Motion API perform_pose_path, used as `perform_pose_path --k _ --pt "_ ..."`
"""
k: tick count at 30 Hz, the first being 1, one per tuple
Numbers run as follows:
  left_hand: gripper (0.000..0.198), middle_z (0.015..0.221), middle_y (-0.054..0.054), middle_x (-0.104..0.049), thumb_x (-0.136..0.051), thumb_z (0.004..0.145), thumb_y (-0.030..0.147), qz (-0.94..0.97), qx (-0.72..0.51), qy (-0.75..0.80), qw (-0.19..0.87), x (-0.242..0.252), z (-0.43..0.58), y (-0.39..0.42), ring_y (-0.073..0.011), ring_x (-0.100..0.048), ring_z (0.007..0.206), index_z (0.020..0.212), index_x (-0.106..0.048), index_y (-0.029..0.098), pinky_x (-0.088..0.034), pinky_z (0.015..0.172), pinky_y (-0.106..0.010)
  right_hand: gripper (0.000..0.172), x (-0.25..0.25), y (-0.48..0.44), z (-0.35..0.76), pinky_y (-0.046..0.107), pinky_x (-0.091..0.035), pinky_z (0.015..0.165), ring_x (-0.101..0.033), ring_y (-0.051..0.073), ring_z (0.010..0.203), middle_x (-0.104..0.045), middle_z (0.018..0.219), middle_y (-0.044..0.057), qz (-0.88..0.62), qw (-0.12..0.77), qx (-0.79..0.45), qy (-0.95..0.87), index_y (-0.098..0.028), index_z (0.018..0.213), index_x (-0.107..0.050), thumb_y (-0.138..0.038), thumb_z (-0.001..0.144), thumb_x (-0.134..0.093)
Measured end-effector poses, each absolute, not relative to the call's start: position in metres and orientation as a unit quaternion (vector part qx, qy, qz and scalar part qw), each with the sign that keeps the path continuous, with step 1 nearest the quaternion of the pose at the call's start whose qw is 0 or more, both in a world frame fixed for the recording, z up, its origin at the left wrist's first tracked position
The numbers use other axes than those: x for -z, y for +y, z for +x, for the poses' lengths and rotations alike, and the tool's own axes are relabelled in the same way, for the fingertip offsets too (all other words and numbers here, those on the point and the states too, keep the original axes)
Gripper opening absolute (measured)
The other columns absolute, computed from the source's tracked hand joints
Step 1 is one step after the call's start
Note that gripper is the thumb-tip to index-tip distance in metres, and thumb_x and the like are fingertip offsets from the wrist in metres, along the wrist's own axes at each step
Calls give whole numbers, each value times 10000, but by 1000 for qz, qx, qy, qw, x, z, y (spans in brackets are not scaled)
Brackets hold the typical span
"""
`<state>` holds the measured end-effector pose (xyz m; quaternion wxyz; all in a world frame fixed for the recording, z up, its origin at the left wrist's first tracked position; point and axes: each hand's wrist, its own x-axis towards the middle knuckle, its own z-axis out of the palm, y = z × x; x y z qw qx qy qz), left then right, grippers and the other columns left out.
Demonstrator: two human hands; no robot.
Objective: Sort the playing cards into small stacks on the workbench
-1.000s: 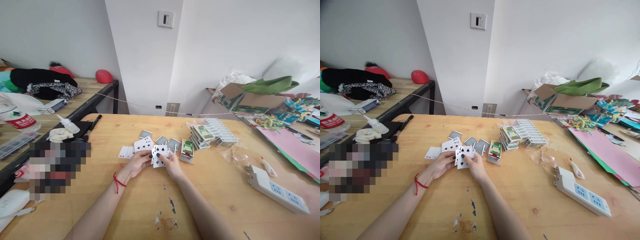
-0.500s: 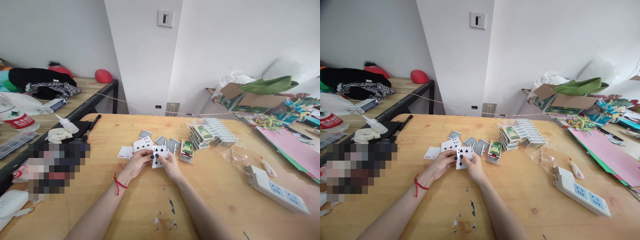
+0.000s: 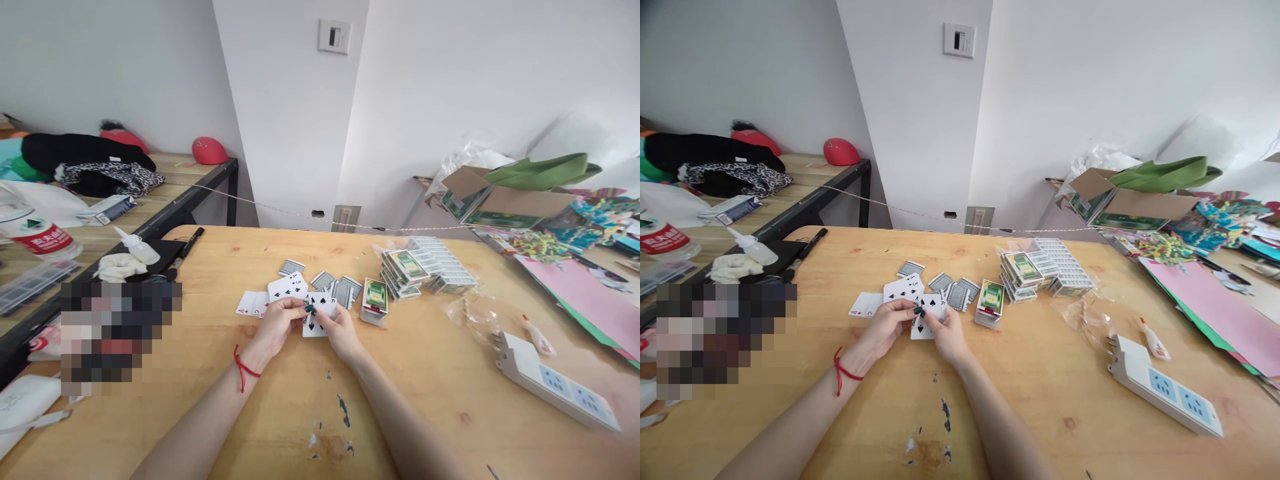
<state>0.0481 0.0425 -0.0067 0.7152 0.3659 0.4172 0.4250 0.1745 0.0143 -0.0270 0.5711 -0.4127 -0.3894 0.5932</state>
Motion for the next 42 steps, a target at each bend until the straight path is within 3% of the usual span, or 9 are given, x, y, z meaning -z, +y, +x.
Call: perform_pose_path --k 3,7,13,20,24,34,42 --pt "141 550 23 -525 -671 592 224 396 -454 440 666 11 53 40 -98 -465 531 586 -563 134 -364 543 -236 305 25 15 174 256 -455 545 -576 145 577 -658 728 22 -415 558 -607 -385 -159 820 -587 -388 638 -675" --pt "214 530 51 -409 -551 724 292 509 -482 484 524 17 57 36 -91 -387 505 588 -434 174 -320 507 -217 307 25 16 173 244 -451 533 -584 148 589 -663 735 30 -403 540 -629 -388 -154 823 -592 -392 644 -668" --pt "193 607 43 -390 -463 793 305 595 -497 491 398 19 60 31 -108 -376 549 652 -381 202 -319 541 -218 363 28 17 174 254 -462 568 -594 154 611 -668 740 23 -395 524 -648 -386 -155 861 -599 -395 605 -693" --pt "203 582 42 -408 -443 811 353 580 -482 468 461 16 57 30 -103 -394 515 678 -418 202 -310 495 -209 323 26 18 175 276 -472 555 -613 181 623 -673 729 40 -391 556 -648 -343 -147 814 -590 -356 596 -704" --pt "210 498 46 -434 -432 809 392 587 -404 451 538 13 52 25 -110 -408 432 709 -461 210 -292 457 -224 315 25 20 182 280 -477 569 -620 195 671 -677 738 53 -398 573 -630 -341 -146 823 -585 -367 621 -680" --pt "175 642 16 -489 -397 816 308 694 -367 441 435 13 52 28 -126 -412 579 708 -475 194 -316 569 -230 346 26 19 179 306 -483 627 -623 214 748 -682 784 48 -378 582 -641 -328 -170 869 -596 -354 595 -701" --pt "295 467 38 -430 -399 816 420 645 -351 443 514 16 49 31 -122 -420 440 639 -469 195 -292 471 -237 336 30 20 183 292 -478 581 -626 193 662 -679 753 47 -367 559 -663 -337 -153 857 -593 -369 620 -693"
